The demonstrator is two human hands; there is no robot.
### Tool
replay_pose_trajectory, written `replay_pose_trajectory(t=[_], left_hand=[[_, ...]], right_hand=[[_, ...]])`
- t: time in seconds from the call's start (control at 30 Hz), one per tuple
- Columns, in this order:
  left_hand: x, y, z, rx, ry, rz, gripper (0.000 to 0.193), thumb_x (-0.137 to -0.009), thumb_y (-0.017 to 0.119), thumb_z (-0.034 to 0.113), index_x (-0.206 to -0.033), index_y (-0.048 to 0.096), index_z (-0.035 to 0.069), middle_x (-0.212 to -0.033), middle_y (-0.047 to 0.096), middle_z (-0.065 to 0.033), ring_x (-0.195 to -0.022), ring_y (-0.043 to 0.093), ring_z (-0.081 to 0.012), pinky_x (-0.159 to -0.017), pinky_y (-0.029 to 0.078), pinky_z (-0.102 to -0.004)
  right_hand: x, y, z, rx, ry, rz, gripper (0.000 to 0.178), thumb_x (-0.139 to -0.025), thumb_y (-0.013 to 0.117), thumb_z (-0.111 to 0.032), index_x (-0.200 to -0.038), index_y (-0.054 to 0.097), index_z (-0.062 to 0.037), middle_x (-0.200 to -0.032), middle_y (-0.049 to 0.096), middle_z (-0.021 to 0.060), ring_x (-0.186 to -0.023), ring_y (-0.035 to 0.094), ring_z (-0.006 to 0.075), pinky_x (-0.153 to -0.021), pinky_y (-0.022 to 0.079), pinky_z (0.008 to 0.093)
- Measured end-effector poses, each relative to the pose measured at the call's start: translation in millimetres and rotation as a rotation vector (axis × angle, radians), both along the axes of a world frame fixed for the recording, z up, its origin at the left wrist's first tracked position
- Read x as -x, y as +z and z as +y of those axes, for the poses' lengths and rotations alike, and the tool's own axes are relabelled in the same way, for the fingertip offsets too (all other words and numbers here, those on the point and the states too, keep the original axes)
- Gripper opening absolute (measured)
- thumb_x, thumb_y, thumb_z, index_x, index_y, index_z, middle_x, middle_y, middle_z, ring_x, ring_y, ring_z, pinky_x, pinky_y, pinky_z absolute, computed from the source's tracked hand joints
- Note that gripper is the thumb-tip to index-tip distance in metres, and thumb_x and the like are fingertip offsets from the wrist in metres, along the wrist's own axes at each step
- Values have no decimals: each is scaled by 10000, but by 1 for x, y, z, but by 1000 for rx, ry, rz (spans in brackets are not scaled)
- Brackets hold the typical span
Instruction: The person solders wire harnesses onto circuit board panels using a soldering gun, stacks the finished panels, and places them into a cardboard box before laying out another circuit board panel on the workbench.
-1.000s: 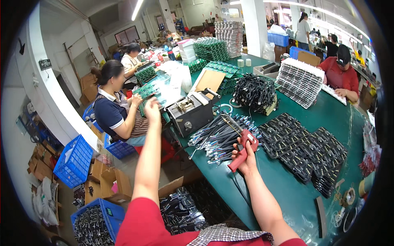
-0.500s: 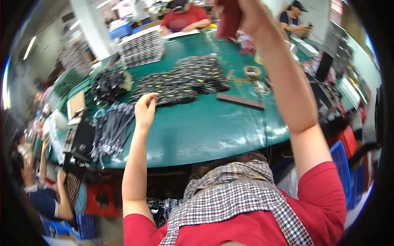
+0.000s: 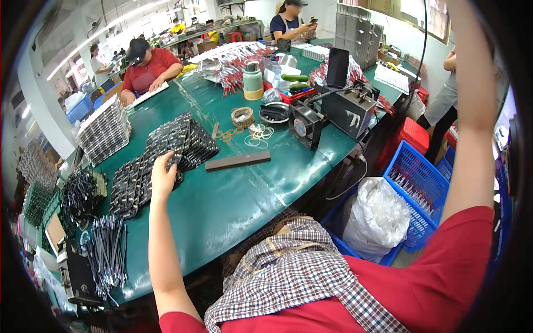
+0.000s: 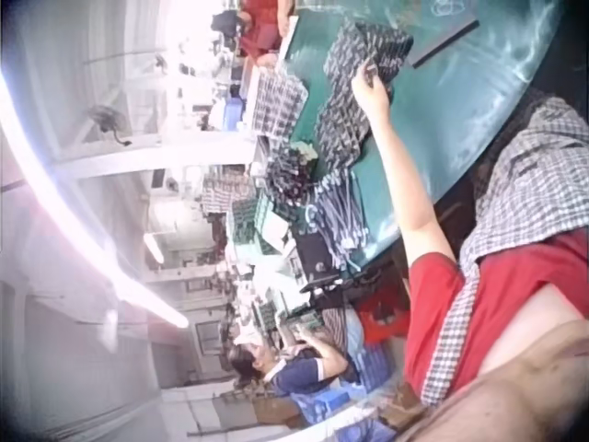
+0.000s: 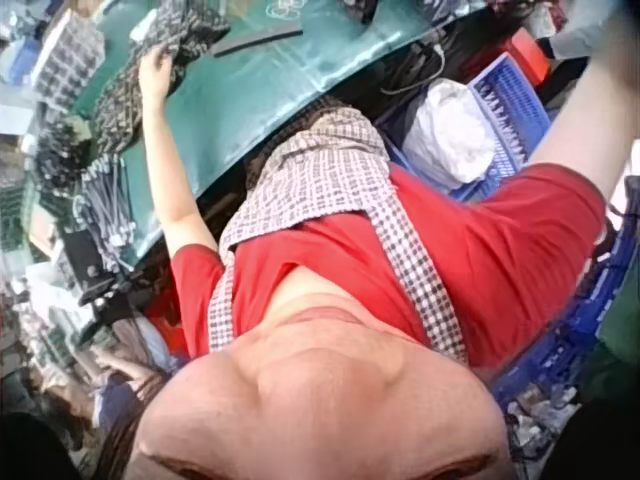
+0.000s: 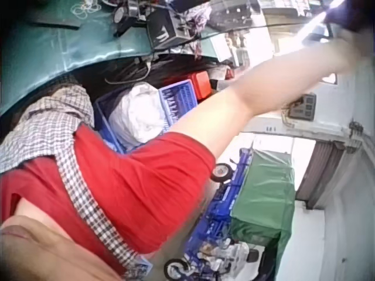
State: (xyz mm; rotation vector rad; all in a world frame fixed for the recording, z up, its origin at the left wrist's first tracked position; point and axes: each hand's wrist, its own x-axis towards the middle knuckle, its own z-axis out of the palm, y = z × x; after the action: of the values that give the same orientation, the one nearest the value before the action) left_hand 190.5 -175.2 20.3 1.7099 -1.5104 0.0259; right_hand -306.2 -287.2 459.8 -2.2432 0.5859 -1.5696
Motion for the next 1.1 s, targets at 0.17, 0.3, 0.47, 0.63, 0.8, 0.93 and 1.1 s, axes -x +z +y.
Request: replay_pose_trajectory(t=[0.17, 0.3, 0.47, 0.63, 0.8, 0.93, 1.1], left_hand=[[-24, -33, 39, -60, 375, -196, 582, -730, 633, 170, -1259, 405, 89, -1252, 388, -179, -1155, 360, -338, -965, 292, -417], [-29, -43, 61, -188, 629, -269, 680, -731, 645, 312, -1308, 339, 122, -1328, 306, -153, -1229, 280, -311, -975, 204, -539], [-24, -53, 74, -371, 664, -328, 748, -721, 631, 416, -1328, 299, 133, -1353, 282, -141, -1267, 231, -297, -984, 156, -567], [-22, -54, 72, -350, 638, -342, 769, -706, 642, 423, -1332, 298, 138, -1371, 267, -133, -1286, 209, -293, -997, 110, -581], [-28, -42, 65, -450, 536, -386, 720, -756, 572, 467, -1339, 291, 151, -1393, 230, -139, -1316, 149, -272, -1006, 83, -582], [-99, -35, 72, -307, 771, -291, 678, -813, 493, 481, -1319, 305, 70, -1369, 232, -231, -1288, 212, -320, -1019, 184, -506], [-235, -45, 72, -438, 741, 246, 688, -833, 465, 475, -1287, 328, -24, -1285, 360, -266, -1222, 326, -361, -1014, 269, -366]], right_hand=[[6, -146, -28, -213, 28, 17, 362, -829, 560, -316, -1080, 534, -57, -847, 616, 33, -553, 465, 33, -458, 375, 168], [-43, -268, -36, -521, 130, -293, 320, -823, 570, -256, -1083, 498, -83, -850, 617, 68, -496, 481, 63, -444, 395, 200], [-131, -371, -53, -675, -129, -415, 286, -776, 630, -92, -1039, 535, -29, -684, 524, -13, -465, 405, 38, -421, 292, 186], [-137, -405, -49, -870, 345, -674, 366, -839, 512, -64, -1186, 402, -20, -1046, 536, 86, -653, 459, 71, -540, 407, 176], [-165, -442, -55, -1573, 1178, -1020, 497, -885, 485, -186, -1313, 252, -86, -1032, 489, 40, -615, 419, 82, -526, 412, 191], [-194, -467, -73, -1653, 1128, -887, 533, -884, 495, -234, -1349, 242, -168, -1035, 491, -13, -649, 418, 70, -542, 406, 189], [-200, -492, -78, -1763, 1062, -968, 350, -876, 502, -271, -1170, 416, -102, -1013, 520, -28, -648, 425, 74, -530, 410, 207]])
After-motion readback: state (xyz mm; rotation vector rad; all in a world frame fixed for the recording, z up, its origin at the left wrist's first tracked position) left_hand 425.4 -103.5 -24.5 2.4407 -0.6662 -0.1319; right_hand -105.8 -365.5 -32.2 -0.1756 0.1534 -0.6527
